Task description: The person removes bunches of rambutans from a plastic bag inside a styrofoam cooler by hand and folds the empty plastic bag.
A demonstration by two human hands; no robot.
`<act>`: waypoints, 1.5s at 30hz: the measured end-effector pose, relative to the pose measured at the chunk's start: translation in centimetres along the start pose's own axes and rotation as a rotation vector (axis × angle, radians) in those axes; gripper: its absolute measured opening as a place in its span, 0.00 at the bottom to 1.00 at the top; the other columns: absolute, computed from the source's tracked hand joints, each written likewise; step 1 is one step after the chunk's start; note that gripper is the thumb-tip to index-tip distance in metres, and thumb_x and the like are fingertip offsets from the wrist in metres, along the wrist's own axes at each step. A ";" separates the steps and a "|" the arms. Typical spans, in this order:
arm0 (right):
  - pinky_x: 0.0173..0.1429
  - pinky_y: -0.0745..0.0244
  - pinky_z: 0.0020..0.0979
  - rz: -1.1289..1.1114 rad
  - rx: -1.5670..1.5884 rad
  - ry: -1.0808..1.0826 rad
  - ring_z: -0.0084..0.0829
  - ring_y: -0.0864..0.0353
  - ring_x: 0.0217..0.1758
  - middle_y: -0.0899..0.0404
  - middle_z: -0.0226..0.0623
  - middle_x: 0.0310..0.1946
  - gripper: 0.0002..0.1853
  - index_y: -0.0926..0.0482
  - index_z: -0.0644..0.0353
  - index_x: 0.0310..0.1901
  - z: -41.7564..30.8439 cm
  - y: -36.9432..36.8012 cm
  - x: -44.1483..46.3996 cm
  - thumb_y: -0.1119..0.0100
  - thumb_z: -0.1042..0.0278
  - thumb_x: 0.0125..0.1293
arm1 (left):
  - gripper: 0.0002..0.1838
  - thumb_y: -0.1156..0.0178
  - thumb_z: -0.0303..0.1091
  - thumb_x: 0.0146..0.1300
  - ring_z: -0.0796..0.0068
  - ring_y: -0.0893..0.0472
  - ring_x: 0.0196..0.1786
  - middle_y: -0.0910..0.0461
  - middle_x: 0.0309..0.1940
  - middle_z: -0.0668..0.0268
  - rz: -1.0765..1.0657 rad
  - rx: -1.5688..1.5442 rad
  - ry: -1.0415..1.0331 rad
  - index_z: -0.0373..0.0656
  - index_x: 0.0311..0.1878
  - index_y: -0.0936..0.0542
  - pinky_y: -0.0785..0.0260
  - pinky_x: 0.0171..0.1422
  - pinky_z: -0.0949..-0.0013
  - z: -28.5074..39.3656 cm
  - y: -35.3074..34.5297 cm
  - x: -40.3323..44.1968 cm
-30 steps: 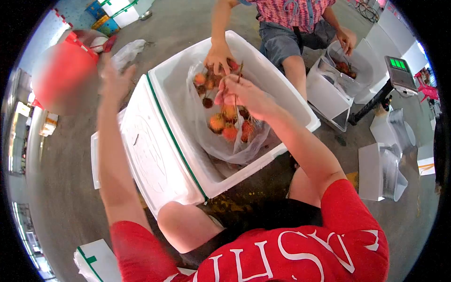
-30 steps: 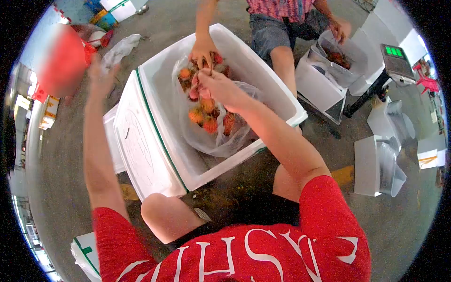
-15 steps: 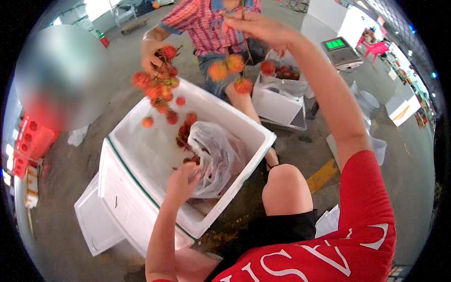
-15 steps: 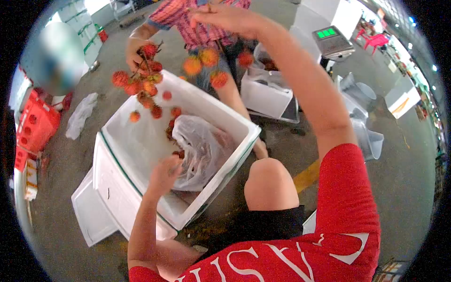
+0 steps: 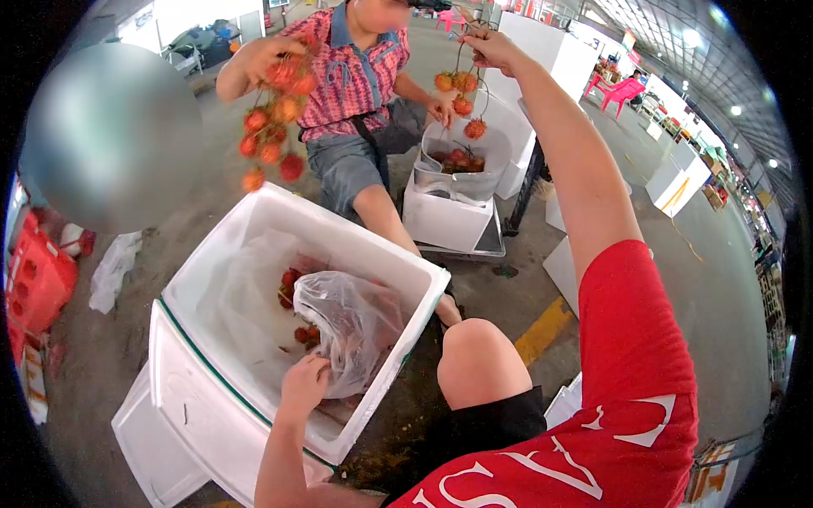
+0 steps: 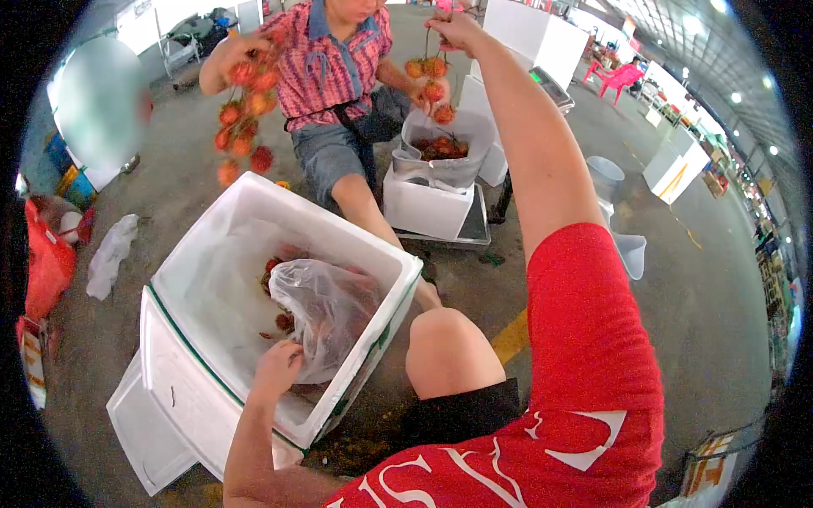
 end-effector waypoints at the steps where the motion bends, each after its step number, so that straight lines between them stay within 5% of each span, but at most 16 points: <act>1: 0.40 0.22 0.27 0.037 0.082 -0.019 0.17 0.28 0.32 0.31 0.21 0.28 0.11 0.18 0.48 0.47 0.5 0.2 0.0 0.44 0.55 0.70 | 0.09 0.40 0.31 0.57 0.54 0.20 0.45 0.19 0.43 0.59 0.008 -0.008 -0.003 0.43 0.41 0.18 0.28 0.50 0.59 -0.1 -0.1 0.2; 18: 0.39 0.18 0.24 0.320 0.316 -0.187 0.21 0.24 0.31 0.29 0.28 0.30 0.10 0.21 0.55 0.50 15.7 -3.8 -0.6 0.43 0.63 0.70 | 0.09 0.40 0.28 0.56 0.54 0.23 0.53 0.19 0.46 0.58 0.034 0.097 0.044 0.41 0.41 0.18 0.30 0.57 0.58 0.0 -0.6 1.2; 28: 0.36 0.20 0.25 0.341 0.158 -0.315 0.24 0.24 0.32 0.27 0.30 0.32 0.06 0.22 0.54 0.45 26.8 -7.5 -2.0 0.44 0.71 0.68 | 0.09 0.39 0.26 0.54 0.53 0.23 0.54 0.19 0.46 0.57 -0.014 0.130 0.070 0.39 0.39 0.17 0.30 0.58 0.57 -0.3 -1.2 2.1; 31: 0.43 0.23 0.36 0.464 0.088 -0.183 0.31 0.16 0.37 0.17 0.37 0.33 0.09 0.18 0.55 0.42 27.2 -8.4 -4.0 0.45 0.65 0.64 | 0.09 0.39 0.26 0.52 0.53 0.23 0.54 0.19 0.46 0.57 -0.034 0.111 0.092 0.38 0.38 0.17 0.30 0.59 0.57 -0.2 -1.2 2.0; 33: 0.59 0.26 0.36 0.025 -0.497 -0.003 0.35 0.20 0.50 0.18 0.41 0.44 0.18 0.24 0.53 0.56 26.6 -9.9 -6.1 0.45 0.65 0.65 | 0.09 0.38 0.26 0.52 0.53 0.23 0.54 0.19 0.47 0.56 -0.041 0.094 0.095 0.38 0.38 0.17 0.30 0.59 0.57 -0.3 -1.3 2.1; 34: 0.59 0.26 0.36 0.022 -0.501 -0.004 0.35 0.20 0.50 0.18 0.41 0.44 0.18 0.24 0.53 0.56 26.3 -10.4 -6.8 0.45 0.65 0.65 | 0.09 0.38 0.26 0.52 0.52 0.24 0.54 0.20 0.48 0.56 -0.058 0.102 0.088 0.38 0.38 0.18 0.31 0.59 0.56 -0.4 -1.5 2.0; 37: 0.69 0.36 0.37 -0.638 -0.652 -0.372 0.43 0.28 0.64 0.24 0.45 0.58 0.28 0.31 0.51 0.65 28.3 -12.7 -8.2 0.46 0.69 0.61 | 0.11 0.38 0.25 0.51 0.51 0.24 0.55 0.20 0.49 0.55 -0.087 0.103 0.072 0.38 0.40 0.18 0.31 0.60 0.56 -0.5 -1.4 1.9; 40: 0.71 0.37 0.36 -0.715 -0.632 -0.280 0.44 0.33 0.68 0.31 0.44 0.65 0.34 0.35 0.49 0.69 27.7 -13.4 -7.7 0.49 0.75 0.56 | 0.13 0.37 0.26 0.52 0.49 0.25 0.56 0.22 0.52 0.54 -0.092 0.072 0.063 0.38 0.42 0.19 0.31 0.60 0.55 -0.3 -1.2 2.2; 42: 0.74 0.42 0.34 -0.658 -0.860 -0.014 0.40 0.40 0.73 0.36 0.44 0.68 0.35 0.36 0.54 0.69 22.9 -12.9 -9.1 0.50 0.77 0.56 | 0.14 0.37 0.27 0.52 0.48 0.25 0.56 0.23 0.54 0.53 -0.089 0.045 0.086 0.38 0.44 0.19 0.32 0.60 0.55 -0.5 -1.1 1.3; 45: 0.71 0.38 0.38 -0.591 -0.719 0.065 0.43 0.34 0.68 0.30 0.45 0.64 0.27 0.28 0.56 0.63 17.1 -14.8 -12.0 0.48 0.76 0.58 | 0.16 0.38 0.32 0.55 0.49 0.24 0.57 0.28 0.62 0.51 -0.252 0.033 0.154 0.39 0.47 0.19 0.30 0.59 0.54 -1.6 -2.0 0.6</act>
Point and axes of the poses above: each hand's wrist, its own x-axis towards the middle knuckle, its own y-axis out of the back of the hand, z = x × y, the point moved 2 cm from there along x, towards the middle knuckle
